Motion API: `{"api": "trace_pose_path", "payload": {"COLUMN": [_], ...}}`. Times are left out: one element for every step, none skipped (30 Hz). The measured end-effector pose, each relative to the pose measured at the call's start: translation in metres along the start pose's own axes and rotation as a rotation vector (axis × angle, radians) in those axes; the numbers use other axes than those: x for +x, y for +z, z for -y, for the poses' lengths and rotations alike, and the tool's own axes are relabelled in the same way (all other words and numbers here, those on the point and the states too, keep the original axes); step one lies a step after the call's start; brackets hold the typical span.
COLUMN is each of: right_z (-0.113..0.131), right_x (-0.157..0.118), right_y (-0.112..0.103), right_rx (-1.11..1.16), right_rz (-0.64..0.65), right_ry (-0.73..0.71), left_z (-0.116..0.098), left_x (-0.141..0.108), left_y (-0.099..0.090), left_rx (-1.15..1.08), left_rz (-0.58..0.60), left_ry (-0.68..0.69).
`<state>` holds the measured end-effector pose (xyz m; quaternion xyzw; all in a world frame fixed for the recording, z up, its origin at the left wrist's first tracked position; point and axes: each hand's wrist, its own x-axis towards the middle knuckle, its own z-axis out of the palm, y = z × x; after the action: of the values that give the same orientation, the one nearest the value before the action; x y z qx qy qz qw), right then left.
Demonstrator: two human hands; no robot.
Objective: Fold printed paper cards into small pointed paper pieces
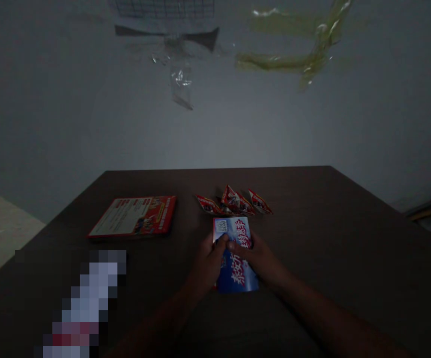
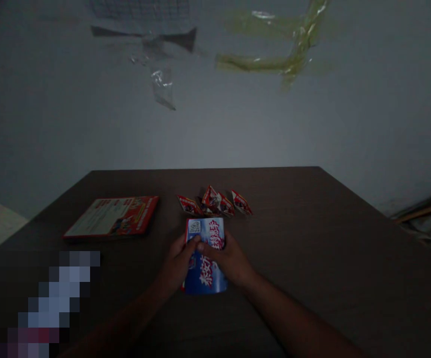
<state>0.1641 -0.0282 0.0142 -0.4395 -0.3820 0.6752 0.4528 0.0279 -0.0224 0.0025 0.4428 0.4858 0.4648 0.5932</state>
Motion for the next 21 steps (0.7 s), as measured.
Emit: {"api": "trace_pose_path", "payload": {"right_z": [0.0006,0.0009,0.0009,0.0006,0.0002,-0.0001,-0.0004,-0.0004,-0.0002,0.0001,0.0006,0.0011,0.0014,0.0015,0.0014,0.0009,0.0003,-0.0005,-0.0013,-0.0020,-0.0026], "right_x": [0.0001,0.0004,0.0009,0.0014,0.0020,0.0026,0.0031,0.0034,0.0035,0.0035,0.0033,0.0031,0.0028,0.0027,0.0026,0.0028,0.0031,0.0036,0.0041,0.0047,0.0053], "right_y": [-0.0001,-0.0006,-0.0014,-0.0023,-0.0032,-0.0041,-0.0047,-0.0051,-0.0052,-0.0051,-0.0049,-0.0047,-0.0046,-0.0046,-0.0049,-0.0053,-0.0060,-0.0067,-0.0076,-0.0084,-0.0091], "right_rx": [0.016,0.027,0.035,0.041,0.047,0.054,0.064,0.072,0.076,0.075,0.071,0.063,0.052,0.040,0.026,0.011,-0.006,-0.023,-0.039,-0.052,-0.063], "right_rz": [-0.007,-0.013,-0.016,-0.019,-0.018,-0.015,-0.012,-0.009,-0.010,-0.013,-0.016,-0.023,-0.030,-0.039,-0.051,-0.062,-0.076,-0.092,-0.107,-0.120,-0.127], "right_ry": [-0.003,-0.009,-0.014,-0.019,-0.023,-0.025,-0.028,-0.034,-0.038,-0.038,-0.036,-0.033,-0.029,-0.026,-0.026,-0.027,-0.030,-0.035,-0.042,-0.050,-0.055], "left_z": [-0.0004,-0.0008,-0.0010,-0.0011,-0.0010,-0.0008,-0.0007,-0.0006,-0.0008,-0.0010,-0.0014,-0.0017,-0.0018,-0.0016,-0.0012,-0.0006,0.0000,0.0005,0.0008,0.0008,0.0005], "left_x": [0.0003,0.0005,0.0006,0.0006,0.0005,0.0005,0.0005,0.0006,0.0007,0.0008,0.0010,0.0012,0.0014,0.0017,0.0019,0.0022,0.0023,0.0025,0.0026,0.0028,0.0031], "left_y": [-0.0001,-0.0004,-0.0006,-0.0009,-0.0010,-0.0011,-0.0011,-0.0010,-0.0008,-0.0006,-0.0005,-0.0004,-0.0004,-0.0006,-0.0009,-0.0012,-0.0015,-0.0018,-0.0021,-0.0023,-0.0025], "left_rx": [-0.001,-0.005,-0.010,-0.016,-0.018,-0.015,-0.009,-0.002,0.000,-0.001,-0.009,-0.019,-0.029,-0.037,-0.041,-0.041,-0.037,-0.032,-0.026,-0.020,-0.016], "left_rz": [-0.009,-0.013,-0.012,-0.006,0.001,0.004,0.001,-0.005,-0.010,-0.011,-0.008,0.002,0.013,0.026,0.036,0.043,0.048,0.052,0.052,0.053,0.052], "left_ry": [0.014,0.021,0.022,0.019,0.015,0.014,0.019,0.026,0.031,0.030,0.024,0.015,0.004,0.000,-0.001,0.002,0.007,0.009,0.009,0.008,0.008]}}
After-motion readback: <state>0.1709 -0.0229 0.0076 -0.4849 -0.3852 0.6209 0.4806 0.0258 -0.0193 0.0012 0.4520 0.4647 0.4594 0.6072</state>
